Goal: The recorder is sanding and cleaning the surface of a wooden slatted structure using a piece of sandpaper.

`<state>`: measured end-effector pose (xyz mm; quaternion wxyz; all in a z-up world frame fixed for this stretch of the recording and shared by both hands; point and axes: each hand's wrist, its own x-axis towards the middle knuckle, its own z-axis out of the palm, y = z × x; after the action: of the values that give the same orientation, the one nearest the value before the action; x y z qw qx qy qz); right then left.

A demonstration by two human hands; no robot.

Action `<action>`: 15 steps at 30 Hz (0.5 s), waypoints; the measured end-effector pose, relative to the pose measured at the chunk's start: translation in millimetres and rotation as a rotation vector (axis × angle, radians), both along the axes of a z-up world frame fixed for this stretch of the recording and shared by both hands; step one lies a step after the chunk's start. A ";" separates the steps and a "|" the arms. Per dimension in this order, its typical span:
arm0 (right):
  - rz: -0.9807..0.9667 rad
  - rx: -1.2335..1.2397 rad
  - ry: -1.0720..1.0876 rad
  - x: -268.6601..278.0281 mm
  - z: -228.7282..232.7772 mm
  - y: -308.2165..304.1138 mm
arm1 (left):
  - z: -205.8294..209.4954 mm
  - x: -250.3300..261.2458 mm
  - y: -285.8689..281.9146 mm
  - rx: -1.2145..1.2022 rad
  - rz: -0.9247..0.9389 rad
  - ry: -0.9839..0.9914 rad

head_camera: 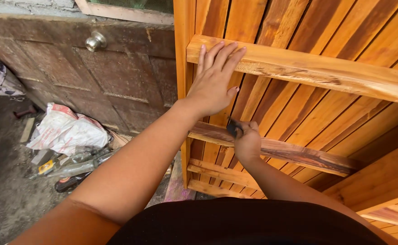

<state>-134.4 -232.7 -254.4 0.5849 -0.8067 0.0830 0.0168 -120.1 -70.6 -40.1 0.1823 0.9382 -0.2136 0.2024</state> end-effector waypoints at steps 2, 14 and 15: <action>0.236 -0.577 -0.408 -6.1 3.7 4.4 | 5.1 3.0 -2.2 0.047 0.004 0.079; 0.201 -0.793 0.054 -48.8 -29.4 -173.4 | 10.1 3.7 -0.3 0.071 0.006 0.138; 0.218 -0.799 0.046 -43.1 -51.8 -183.2 | 10.8 2.9 0.6 0.065 0.024 0.137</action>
<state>-177.5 -415.9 -306.3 0.2188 -0.9737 0.0101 0.0629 -117.2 -70.0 -29.3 0.1635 0.9577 -0.1959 0.1328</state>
